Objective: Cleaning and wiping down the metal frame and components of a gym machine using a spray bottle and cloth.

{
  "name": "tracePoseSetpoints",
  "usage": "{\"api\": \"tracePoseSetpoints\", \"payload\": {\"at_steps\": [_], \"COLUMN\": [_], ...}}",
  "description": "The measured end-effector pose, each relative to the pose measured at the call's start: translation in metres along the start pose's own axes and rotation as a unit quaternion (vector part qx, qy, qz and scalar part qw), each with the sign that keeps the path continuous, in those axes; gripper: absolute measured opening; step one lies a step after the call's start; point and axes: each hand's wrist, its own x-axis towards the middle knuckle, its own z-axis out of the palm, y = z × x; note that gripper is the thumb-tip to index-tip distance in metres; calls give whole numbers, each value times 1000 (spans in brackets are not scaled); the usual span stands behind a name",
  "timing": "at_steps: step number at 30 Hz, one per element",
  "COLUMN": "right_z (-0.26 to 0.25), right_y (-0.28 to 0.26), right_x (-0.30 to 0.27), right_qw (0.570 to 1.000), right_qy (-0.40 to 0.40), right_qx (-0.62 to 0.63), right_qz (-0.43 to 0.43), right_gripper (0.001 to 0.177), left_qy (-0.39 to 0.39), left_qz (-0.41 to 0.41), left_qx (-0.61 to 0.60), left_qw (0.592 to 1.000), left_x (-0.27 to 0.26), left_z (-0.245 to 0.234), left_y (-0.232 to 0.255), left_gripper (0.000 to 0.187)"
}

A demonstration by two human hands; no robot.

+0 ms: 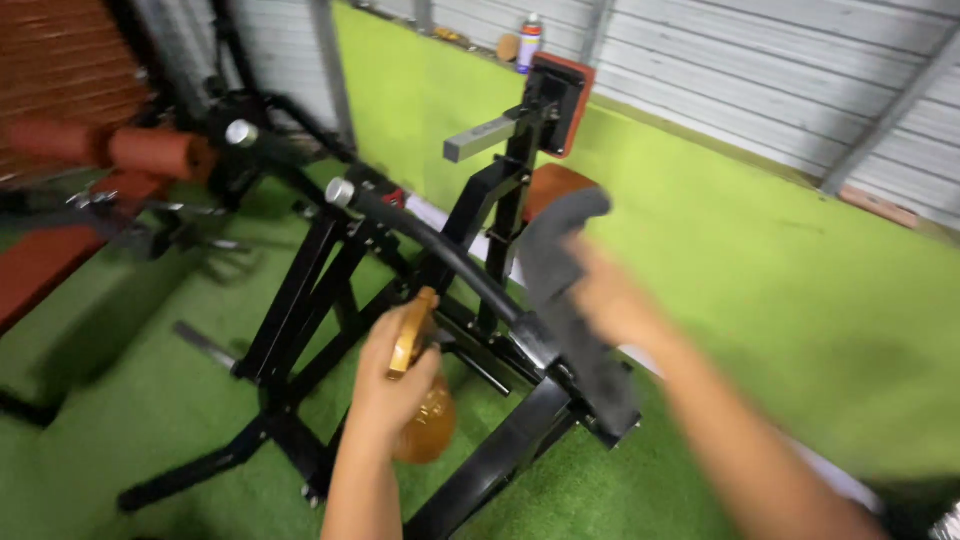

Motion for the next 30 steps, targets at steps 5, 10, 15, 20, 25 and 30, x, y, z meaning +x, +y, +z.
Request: {"api": "tracePoseSetpoints", "payload": {"at_steps": [5, 10, 15, 20, 25, 30], "right_z": [107, 116, 112, 102, 111, 92], "right_y": [-3, -7, 5, 83, 109, 13], "right_x": [-30, 3, 36, 36, -18, -60], "right_qw": [918, 923, 971, 993, 964, 961], "right_qy": [-3, 6, -28, -18, 66, 39], "right_qx": [-389, -379, -236, 3, 143, -270], "right_qz": [-82, -62, -33, -116, -215, -43], "right_gripper": [69, 44, 39, 42, 51, 67], "left_qy": [-15, 26, -7, -1, -48, -58], "left_qz": [-54, -38, -97, -107, -103, -83], "left_qx": [40, 78, 80, 94, 79, 53], "left_qw": [998, 996, 992, 990, 990, 993], "left_x": [-50, -96, -110, -116, -105, -90], "left_z": [21, 29, 17, 16, 12, 10], "left_y": [47, 52, 83, 69, 50, 49], "left_gripper": [55, 54, 54, 54, 54, 53]}}
